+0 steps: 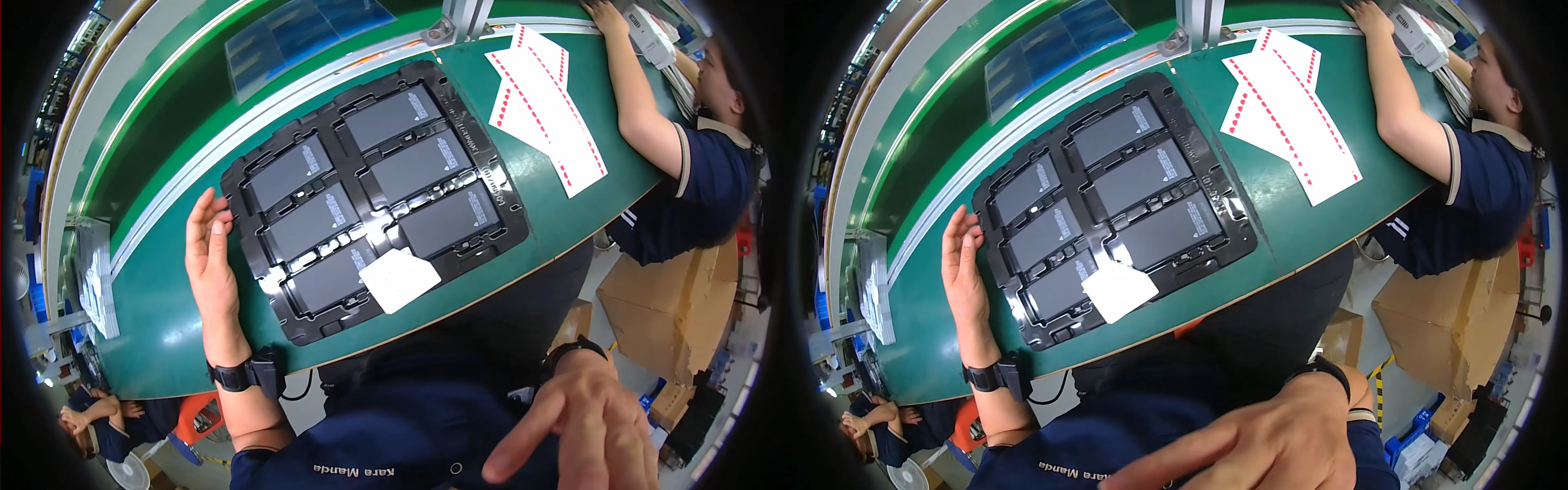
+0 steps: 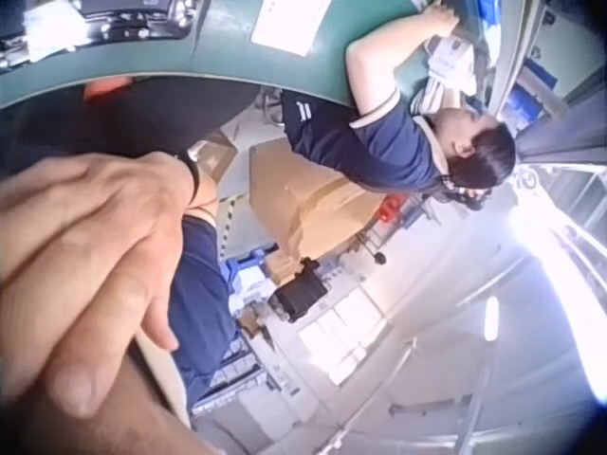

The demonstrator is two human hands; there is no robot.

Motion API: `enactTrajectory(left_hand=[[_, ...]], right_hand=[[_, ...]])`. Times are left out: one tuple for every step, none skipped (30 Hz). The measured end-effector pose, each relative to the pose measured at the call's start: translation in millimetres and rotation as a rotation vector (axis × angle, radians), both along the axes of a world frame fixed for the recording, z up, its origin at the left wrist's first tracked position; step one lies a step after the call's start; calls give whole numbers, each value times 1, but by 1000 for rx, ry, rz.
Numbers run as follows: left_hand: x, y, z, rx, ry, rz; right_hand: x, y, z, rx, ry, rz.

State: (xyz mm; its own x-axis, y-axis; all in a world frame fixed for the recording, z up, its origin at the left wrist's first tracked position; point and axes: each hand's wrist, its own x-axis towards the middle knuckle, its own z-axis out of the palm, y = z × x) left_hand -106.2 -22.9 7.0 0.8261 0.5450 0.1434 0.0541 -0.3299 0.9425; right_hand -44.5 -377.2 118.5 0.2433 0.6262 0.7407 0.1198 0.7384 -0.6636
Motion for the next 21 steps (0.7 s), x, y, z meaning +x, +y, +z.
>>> enactTrajectory(left_hand=[[6,-2,1,-12,-10,-22],[6,-1,0,-5,-6,-21],[4,-1,1,5,-4,-14],[2,1,2,-7,5,1],[-3,6,3,3,11,1],[-8,7,2,15,17,1],[-8,8,0,0,25,-3],[0,5,-2,0,5,-5],[-1,4,-4,2,5,-16],[-3,3,-3,4,9,-27],[-2,-2,0,32,25,-22],[-5,3,-2,25,15,-35],[-5,3,-1,13,1,-33],[-4,3,-1,1,-12,-31],[-5,2,0,2,3,-26],[-2,0,0,6,-4,-33],[-1,-2,1,7,-11,-40],[-2,-2,3,7,-4,-42],[5,-5,4,7,3,-53],[6,-6,4,7,8,-47],[5,-5,4,6,3,-48]], right_hand=[[20,9,10,-12,-10,-22],[41,28,14,177,-262,25],[59,47,18,368,-515,83],[72,60,22,554,-771,139],[77,67,23,747,-1019,209],[54,56,13,743,-1025,218],[16,37,-7,538,-421,268],[-6,19,-16,300,171,287],[-7,11,-18,290,147,236],[-8,9,-19,298,152,250],[-9,7,-19,298,176,217],[-10,7,-20,298,204,184],[-4,8,-17,296,168,194],[-3,8,-14,299,183,198],[-3,7,-12,295,187,213],[-1,8,-11,293,184,224],[1,10,-13,312,152,245],[-9,8,-3,312,159,241],[-22,1,16,158,355,92],[-29,-2,26,2,547,-42],[-29,6,18,0,541,-43]])
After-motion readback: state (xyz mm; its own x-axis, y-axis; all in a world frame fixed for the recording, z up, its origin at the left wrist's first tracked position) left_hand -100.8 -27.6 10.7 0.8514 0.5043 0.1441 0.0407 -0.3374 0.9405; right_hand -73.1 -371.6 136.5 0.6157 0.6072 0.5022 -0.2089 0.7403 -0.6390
